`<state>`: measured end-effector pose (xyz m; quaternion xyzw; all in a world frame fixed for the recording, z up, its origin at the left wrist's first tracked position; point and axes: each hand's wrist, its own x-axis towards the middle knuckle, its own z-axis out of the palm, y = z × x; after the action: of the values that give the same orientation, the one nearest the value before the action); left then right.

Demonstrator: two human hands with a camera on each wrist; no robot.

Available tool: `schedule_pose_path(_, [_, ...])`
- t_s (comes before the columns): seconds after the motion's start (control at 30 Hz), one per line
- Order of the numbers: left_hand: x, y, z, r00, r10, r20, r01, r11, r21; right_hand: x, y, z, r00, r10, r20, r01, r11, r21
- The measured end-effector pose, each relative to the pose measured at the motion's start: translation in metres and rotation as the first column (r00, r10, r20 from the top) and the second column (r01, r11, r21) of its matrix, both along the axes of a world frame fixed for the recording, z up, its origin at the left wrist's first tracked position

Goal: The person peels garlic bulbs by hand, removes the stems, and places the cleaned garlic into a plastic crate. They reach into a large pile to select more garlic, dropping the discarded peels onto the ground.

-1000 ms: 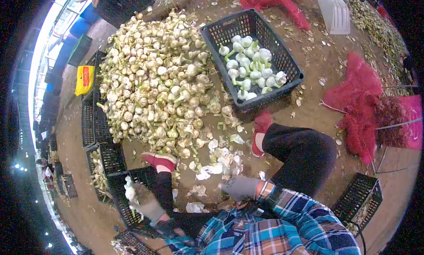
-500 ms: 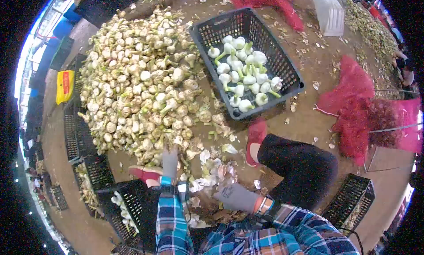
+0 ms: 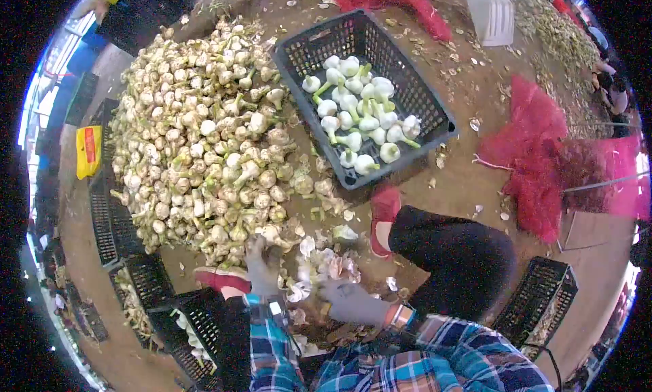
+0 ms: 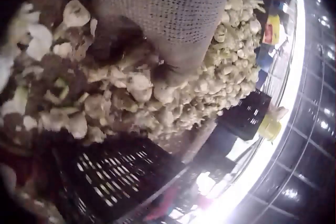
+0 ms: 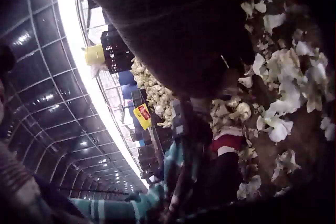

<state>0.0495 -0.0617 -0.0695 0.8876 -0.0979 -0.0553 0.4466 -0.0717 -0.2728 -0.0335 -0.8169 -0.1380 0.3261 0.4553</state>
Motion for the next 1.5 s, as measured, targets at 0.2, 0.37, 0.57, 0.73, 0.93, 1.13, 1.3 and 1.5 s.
schedule_pose_path(0.2, [-0.066,-0.062,0.103,0.871,0.063,-0.488,-0.409,0.642,-0.648,0.020,-0.002,0.059,0.713,-0.455,-0.534,0.661,0.690,0.294])
schedule_pose_path(0.37, [-0.100,-0.053,0.108,0.977,0.123,-0.174,-0.184,0.897,-0.401,0.008,-0.011,0.055,0.665,-0.435,-0.607,0.725,0.570,0.386])
schedule_pose_path(0.57, [-0.128,-0.046,0.102,0.993,0.112,-0.028,-0.116,0.950,-0.290,0.006,-0.011,0.046,0.784,-0.475,-0.400,0.619,0.654,0.435])
schedule_pose_path(0.73, [-0.124,-0.062,0.125,0.987,0.094,0.132,-0.054,0.959,-0.279,0.013,-0.019,0.081,0.717,-0.539,-0.441,0.696,0.577,0.426])
schedule_pose_path(0.93, [-0.129,-0.049,0.122,0.993,0.117,0.001,-0.114,0.965,-0.234,0.018,-0.026,0.090,0.767,-0.465,-0.441,0.624,0.702,0.344])
schedule_pose_path(1.13, [-0.128,-0.045,0.115,0.996,0.067,0.062,-0.049,0.966,-0.252,0.027,-0.036,0.092,0.741,-0.290,-0.606,0.589,0.714,0.379])
schedule_pose_path(1.3, [-0.134,-0.052,0.113,0.930,0.250,-0.269,-0.361,0.764,-0.535,0.028,-0.035,0.087,0.839,-0.280,-0.466,0.492,0.757,0.431])
schedule_pose_path(1.5, [-0.129,-0.058,0.123,0.600,0.043,-0.799,-0.798,0.111,-0.593,0.026,-0.027,0.089,0.916,-0.401,0.027,0.368,0.865,0.342])
